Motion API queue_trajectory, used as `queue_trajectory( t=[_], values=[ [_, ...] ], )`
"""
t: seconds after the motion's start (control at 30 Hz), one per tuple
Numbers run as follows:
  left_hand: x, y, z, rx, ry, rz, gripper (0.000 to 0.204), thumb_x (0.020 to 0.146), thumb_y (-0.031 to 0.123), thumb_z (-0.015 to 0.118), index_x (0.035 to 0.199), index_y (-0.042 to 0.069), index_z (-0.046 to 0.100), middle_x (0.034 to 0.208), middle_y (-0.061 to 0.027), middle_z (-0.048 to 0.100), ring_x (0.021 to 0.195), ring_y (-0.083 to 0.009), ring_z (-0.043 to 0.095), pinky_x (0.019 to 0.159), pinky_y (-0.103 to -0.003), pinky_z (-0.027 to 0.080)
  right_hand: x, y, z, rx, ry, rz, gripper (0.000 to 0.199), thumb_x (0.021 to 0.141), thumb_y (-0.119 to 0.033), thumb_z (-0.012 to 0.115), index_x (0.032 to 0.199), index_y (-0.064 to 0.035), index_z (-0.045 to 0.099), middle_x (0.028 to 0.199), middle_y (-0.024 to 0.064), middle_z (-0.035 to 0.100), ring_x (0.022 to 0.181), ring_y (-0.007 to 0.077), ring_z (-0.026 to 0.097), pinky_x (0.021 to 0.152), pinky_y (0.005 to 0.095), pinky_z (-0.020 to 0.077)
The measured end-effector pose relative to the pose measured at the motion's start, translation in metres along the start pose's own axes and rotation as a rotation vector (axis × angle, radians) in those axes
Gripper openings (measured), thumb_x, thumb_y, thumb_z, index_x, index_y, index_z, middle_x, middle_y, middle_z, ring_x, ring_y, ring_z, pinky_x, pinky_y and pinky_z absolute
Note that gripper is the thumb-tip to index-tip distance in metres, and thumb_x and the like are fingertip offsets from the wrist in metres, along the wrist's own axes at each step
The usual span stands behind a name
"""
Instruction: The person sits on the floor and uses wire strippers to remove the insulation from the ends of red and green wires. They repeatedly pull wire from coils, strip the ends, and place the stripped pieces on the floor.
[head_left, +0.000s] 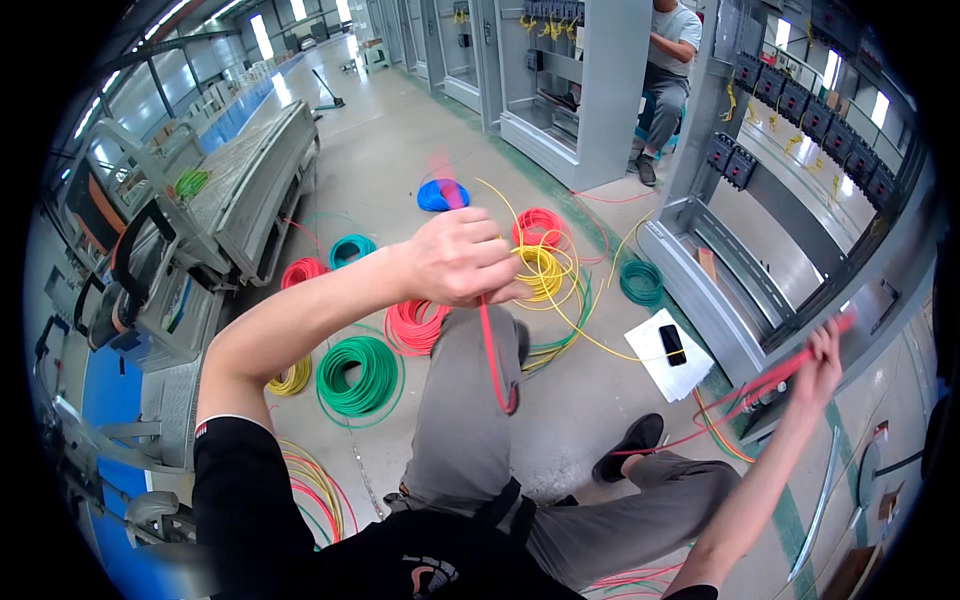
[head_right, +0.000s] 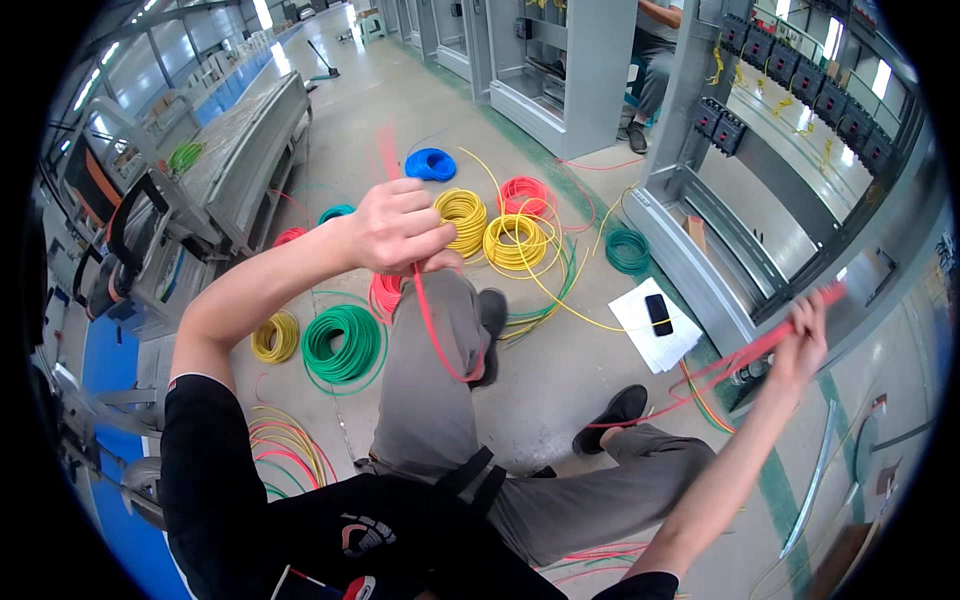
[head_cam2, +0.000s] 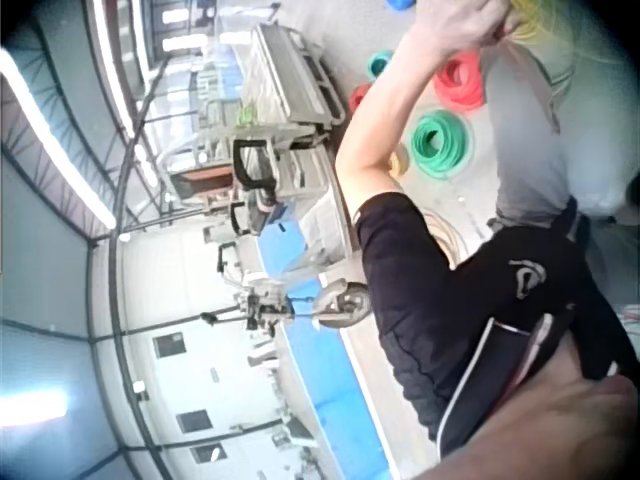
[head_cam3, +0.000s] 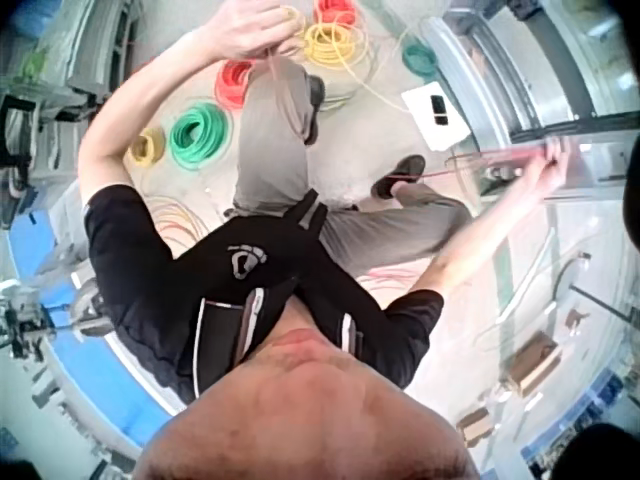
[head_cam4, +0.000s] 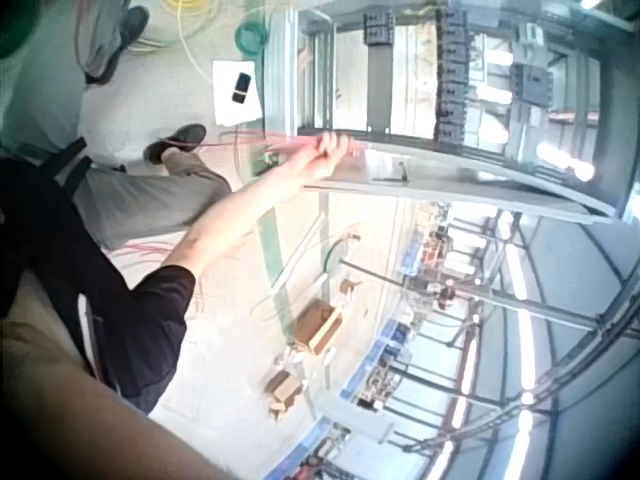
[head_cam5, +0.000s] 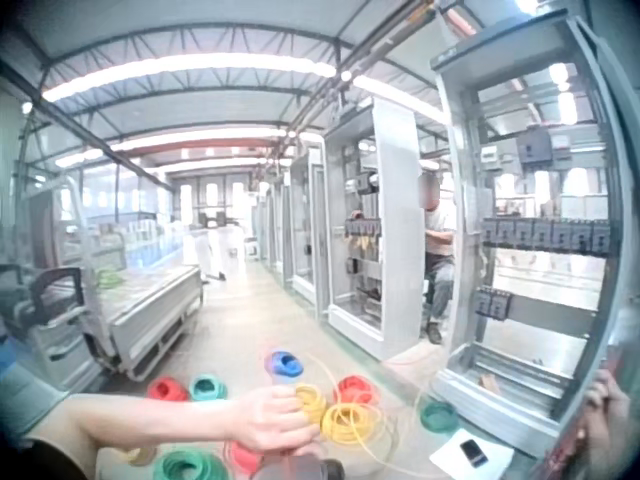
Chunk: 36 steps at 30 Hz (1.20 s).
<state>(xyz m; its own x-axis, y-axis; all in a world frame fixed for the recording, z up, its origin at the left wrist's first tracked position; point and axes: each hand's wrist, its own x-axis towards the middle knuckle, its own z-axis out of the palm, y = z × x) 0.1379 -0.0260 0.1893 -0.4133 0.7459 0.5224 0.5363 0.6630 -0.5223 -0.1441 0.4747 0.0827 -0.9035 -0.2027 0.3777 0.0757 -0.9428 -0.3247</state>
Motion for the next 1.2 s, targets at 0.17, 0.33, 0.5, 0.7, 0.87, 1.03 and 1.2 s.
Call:
queue_trajectory(
  t=[0.17,0.33,0.5,0.7,0.87,1.03,1.2],
  values=[
    [0.036,0.007,0.016,0.021,0.050,0.126,0.028,0.073,0.024,0.072,0.064,0.008,0.051,0.063,-0.0016,0.042,0.058,-0.0172,0.047,0.053,-0.031,0.037,-0.024,0.170,0.115,-0.609,-0.157,0.330,0.021,0.091,-0.010,0.056,0.110,-0.0004,0.053,0.076,-0.0045,0.047,0.055,0.0018,0.036,0.047,0.0175,0.0281],
    [0.062,0.021,0.080,-0.048,0.025,0.132,0.023,0.071,0.023,0.068,0.066,0.007,0.052,0.063,-0.0015,0.043,0.058,-0.0165,0.048,0.054,-0.030,0.039,-0.050,0.224,0.110,-0.739,-0.431,0.654,0.018,0.095,-0.012,0.052,0.108,-0.0010,0.057,0.080,-0.0008,0.054,0.062,0.0049,0.043,0.055,0.0202,0.0359],
    [0.068,0.043,0.130,-0.143,-0.059,0.054,0.024,0.068,0.013,0.059,0.090,0.003,0.057,0.075,-0.0028,0.048,0.066,-0.0156,0.054,0.053,-0.028,0.044,-0.050,0.257,0.075,-0.697,-0.293,0.738,0.021,0.094,-0.004,0.047,0.111,-0.0003,0.057,0.084,0.0009,0.058,0.069,0.0058,0.049,0.057,0.0207,0.0386],
    [0.060,0.051,0.151,-0.240,-0.200,-0.168,0.030,0.074,0.014,0.061,0.100,0.000,0.055,0.090,-0.0081,0.049,0.084,-0.0193,0.054,0.049,-0.027,0.050,-0.044,0.268,0.062,-0.584,-0.243,0.815,0.032,0.087,0.008,0.038,0.110,-0.0011,0.058,0.095,0.0041,0.059,0.079,0.0098,0.053,0.066,0.0249,0.0429],
    [0.041,0.048,0.159,-0.302,-0.246,-0.214,0.038,0.072,0.013,0.061,0.106,-0.002,0.054,0.096,-0.0093,0.051,0.085,-0.0204,0.053,0.050,-0.027,0.052,-0.046,0.277,0.060,-0.567,-0.265,0.881,0.027,0.089,0.005,0.041,0.110,0.0001,0.057,0.095,0.0025,0.058,0.080,0.0091,0.052,0.068,0.0239,0.0419],
    [0.038,0.041,0.158,-0.252,-0.239,-0.211,0.041,0.070,0.012,0.061,0.107,-0.001,0.054,0.100,-0.0103,0.051,0.086,-0.0210,0.052,0.052,-0.027,0.052,-0.037,0.276,0.056,-0.735,-0.295,0.859,0.017,0.093,-0.005,0.048,0.107,0.0003,0.059,0.089,-0.0020,0.056,0.075,0.0039,0.048,0.065,0.0191,0.0411],
    [0.028,0.025,0.169,-0.167,-0.147,-0.020,0.024,0.066,0.014,0.059,0.085,0.000,0.057,0.081,-0.0065,0.049,0.082,-0.0195,0.052,0.054,-0.027,0.051,-0.036,0.274,0.050,-0.888,-0.472,0.906,0.016,0.095,-0.010,0.050,0.098,0.0000,0.061,0.082,-0.0028,0.054,0.070,0.0033,0.045,0.062,0.0188,0.0396]
  ],
)
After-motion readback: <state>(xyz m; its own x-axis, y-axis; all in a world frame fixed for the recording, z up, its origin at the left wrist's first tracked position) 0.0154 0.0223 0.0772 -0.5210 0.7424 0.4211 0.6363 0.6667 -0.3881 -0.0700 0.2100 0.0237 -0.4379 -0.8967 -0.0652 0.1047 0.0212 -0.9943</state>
